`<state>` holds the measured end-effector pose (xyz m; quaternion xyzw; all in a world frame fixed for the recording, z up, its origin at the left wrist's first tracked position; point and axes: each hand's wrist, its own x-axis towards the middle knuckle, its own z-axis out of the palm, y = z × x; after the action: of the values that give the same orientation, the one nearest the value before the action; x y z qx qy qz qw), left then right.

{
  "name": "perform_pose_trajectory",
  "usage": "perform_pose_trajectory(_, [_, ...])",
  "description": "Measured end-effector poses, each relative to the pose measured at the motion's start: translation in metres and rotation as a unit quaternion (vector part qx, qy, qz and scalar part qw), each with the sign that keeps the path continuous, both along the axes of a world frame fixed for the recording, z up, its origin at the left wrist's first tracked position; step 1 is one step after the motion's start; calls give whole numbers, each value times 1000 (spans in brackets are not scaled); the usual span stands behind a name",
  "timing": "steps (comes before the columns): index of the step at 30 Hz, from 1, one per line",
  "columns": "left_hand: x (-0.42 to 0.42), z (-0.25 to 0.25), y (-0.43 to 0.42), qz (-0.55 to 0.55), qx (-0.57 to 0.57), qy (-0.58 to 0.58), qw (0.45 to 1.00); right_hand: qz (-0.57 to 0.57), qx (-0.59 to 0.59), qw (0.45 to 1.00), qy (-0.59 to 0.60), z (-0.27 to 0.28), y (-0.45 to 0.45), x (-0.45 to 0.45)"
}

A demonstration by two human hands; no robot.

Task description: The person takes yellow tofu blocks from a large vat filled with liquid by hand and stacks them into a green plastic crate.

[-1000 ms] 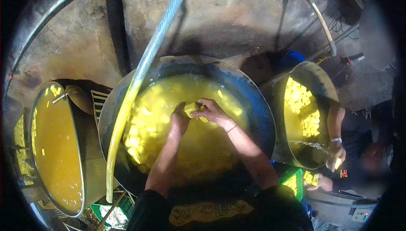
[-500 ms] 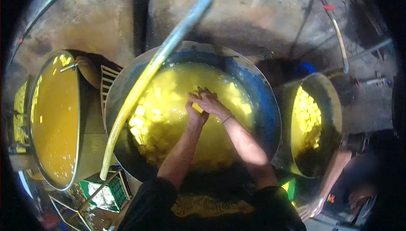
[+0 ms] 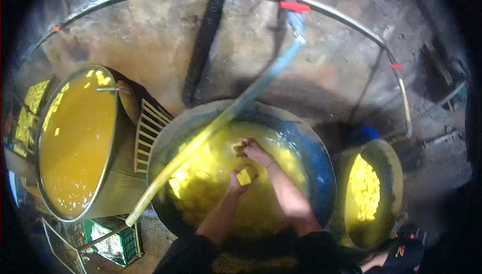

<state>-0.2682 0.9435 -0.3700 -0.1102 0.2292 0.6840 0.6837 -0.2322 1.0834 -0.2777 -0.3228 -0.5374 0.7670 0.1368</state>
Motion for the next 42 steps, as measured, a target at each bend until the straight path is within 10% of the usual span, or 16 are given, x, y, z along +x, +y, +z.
perform_pose_trajectory(2, [-1, 11, 9, -31, 200, 25, 979, 21, 128, 991, -42, 72, -23, 44])
perform_pose_trajectory(4, [10, 37, 17, -54, 77, -1, 996, -23, 220, 969, -111, 112, -53, 85])
perform_pose_trajectory(7, [35, 71, 27, -103, 180, 30, 978, -114, 246, 948, -168, 156, -107, 134])
perform_pose_trajectory(9, [58, 99, 21, -150, 184, 33, 971, -103, 495, 851, -143, 159, -135, 158])
perform_pose_trajectory(13, [111, 141, 9, -214, 204, 75, 952, -222, 572, 751, -244, 161, -166, 204])
perform_pose_trajectory(14, [132, 161, -2, -236, 208, 67, 947, -167, 515, 830, -137, 151, -167, 221])
perform_pose_trajectory(20, [259, 280, -124, -342, 43, -31, 938, -351, 412, 841, 21, 195, -295, 329])
perform_pose_trajectory(22, [295, 254, -162, -387, 235, -8, 892, -435, 418, 797, -16, 209, -368, 378])
perform_pose_trajectory(24, [357, 297, -237, -462, 193, 315, 806, -517, 208, 819, 135, 189, -449, 433])
perform_pose_trajectory(28, [420, 229, -314, -579, 197, 384, 692, -686, 9, 634, 359, 102, -585, 500])
perform_pose_trajectory(32, [429, 116, -349, -678, 243, 478, 502, -849, -123, 488, 164, 22, -666, 567])
perform_pose_trajectory(34, [423, 60, -375, -665, 235, 411, 577, -813, -121, 564, -87, 7, -676, 602])
perform_pose_trajectory(36, [427, 55, -384, -643, 224, 343, 647, -739, -151, 511, -412, -93, -692, 640])
perform_pose_trajectory(38, [441, 88, -376, -692, 143, 421, 569, -533, -168, 470, -683, -121, -671, 624])
perform_pose_trajectory(40, [444, 100, -362, -684, 140, 449, 558, -575, -191, 377, -700, -160, -658, 579])
perform_pose_trajectory(42, [438, 115, -339, -700, 142, 453, 534, -532, -167, 405, -724, -155, -659, 562])
